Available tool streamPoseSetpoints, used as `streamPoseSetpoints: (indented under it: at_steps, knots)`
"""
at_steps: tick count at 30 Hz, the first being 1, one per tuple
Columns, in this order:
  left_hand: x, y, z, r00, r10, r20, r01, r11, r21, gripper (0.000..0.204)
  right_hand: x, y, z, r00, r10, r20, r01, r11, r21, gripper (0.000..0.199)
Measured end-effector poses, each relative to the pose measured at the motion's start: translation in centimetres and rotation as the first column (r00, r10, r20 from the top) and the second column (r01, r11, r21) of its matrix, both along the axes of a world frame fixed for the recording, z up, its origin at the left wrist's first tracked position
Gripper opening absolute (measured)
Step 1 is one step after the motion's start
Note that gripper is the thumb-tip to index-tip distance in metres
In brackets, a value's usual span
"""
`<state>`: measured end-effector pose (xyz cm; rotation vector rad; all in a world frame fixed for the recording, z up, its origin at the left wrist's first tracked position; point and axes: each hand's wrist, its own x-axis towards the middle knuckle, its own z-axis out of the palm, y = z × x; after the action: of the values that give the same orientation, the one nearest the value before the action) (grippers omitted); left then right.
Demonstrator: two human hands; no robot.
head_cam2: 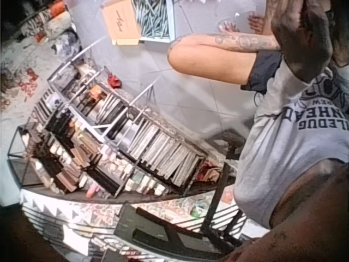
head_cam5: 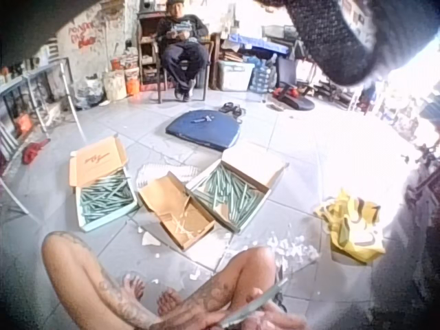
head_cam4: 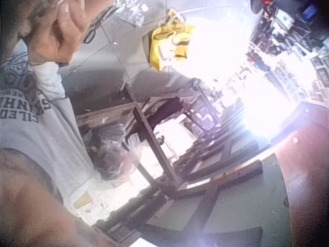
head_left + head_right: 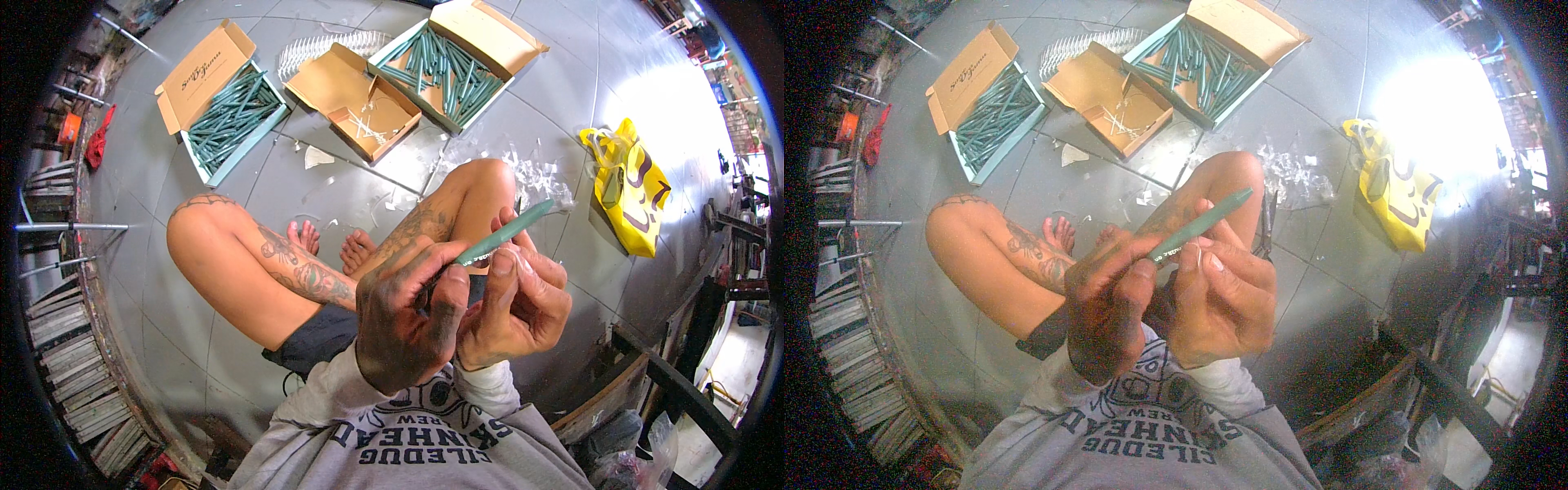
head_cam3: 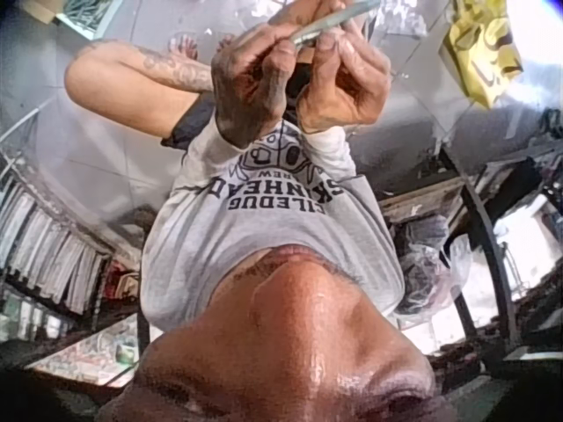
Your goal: The person assembles pens by inserting small components and tubes into pen bodies by hand and using scissors.
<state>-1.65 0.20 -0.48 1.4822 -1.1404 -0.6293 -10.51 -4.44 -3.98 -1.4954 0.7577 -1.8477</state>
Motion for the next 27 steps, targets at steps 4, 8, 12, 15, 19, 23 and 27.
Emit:
streamPoseSetpoints:
  at_steps: [4, 8, 12, 15, 19, 23, 27]
  knots:
    - [0.0, 0.1, 0.0, 1.000, -0.004, -0.004, 0.004, 1.000, -0.010, 0.021, 0.2, 0.1, -0.2, 1.000, -0.024, 0.014, 0.024, 1.000, -0.002, 0.023]
    - [-0.1, 0.0, 0.3, 1.000, 0.001, 0.001, -0.001, 1.000, 0.006, 0.021, 0.3, 0.2, -0.3, 0.999, -0.038, 0.016, 0.038, 0.998, -0.039, 0.023]
    - [0.0, 0.1, 0.6, 1.000, 0.004, -0.001, -0.004, 1.000, 0.015, 0.021, -0.2, 0.2, -0.2, 0.996, -0.052, -0.076, 0.046, 0.996, -0.083, 0.025]
    - [-0.1, 0.1, 0.4, 0.999, 0.040, 0.034, -0.039, 0.999, -0.021, 0.021, -1.1, 0.5, 0.4, 0.983, 0.001, -0.185, -0.011, 0.998, -0.055, 0.033]
    - [-0.1, 0.1, 0.0, 0.999, 0.033, 0.029, -0.031, 0.997, -0.064, 0.020, -1.5, 0.7, 0.3, 0.987, -0.002, -0.159, 0.003, 1.000, 0.006, 0.047]
    - [-0.1, 0.2, 0.2, 1.000, 0.021, 0.009, -0.020, 0.998, -0.056, 0.019, -1.1, 0.3, 0.4, 0.990, -0.098, -0.102, 0.100, 0.995, 0.022, 0.053]
    - [0.0, 0.3, 0.9, 0.999, 0.013, 0.042, -0.013, 1.000, -0.015, 0.019, -2.0, -0.4, 1.2, 0.934, -0.137, -0.329, 0.109, 0.989, -0.102, 0.032]
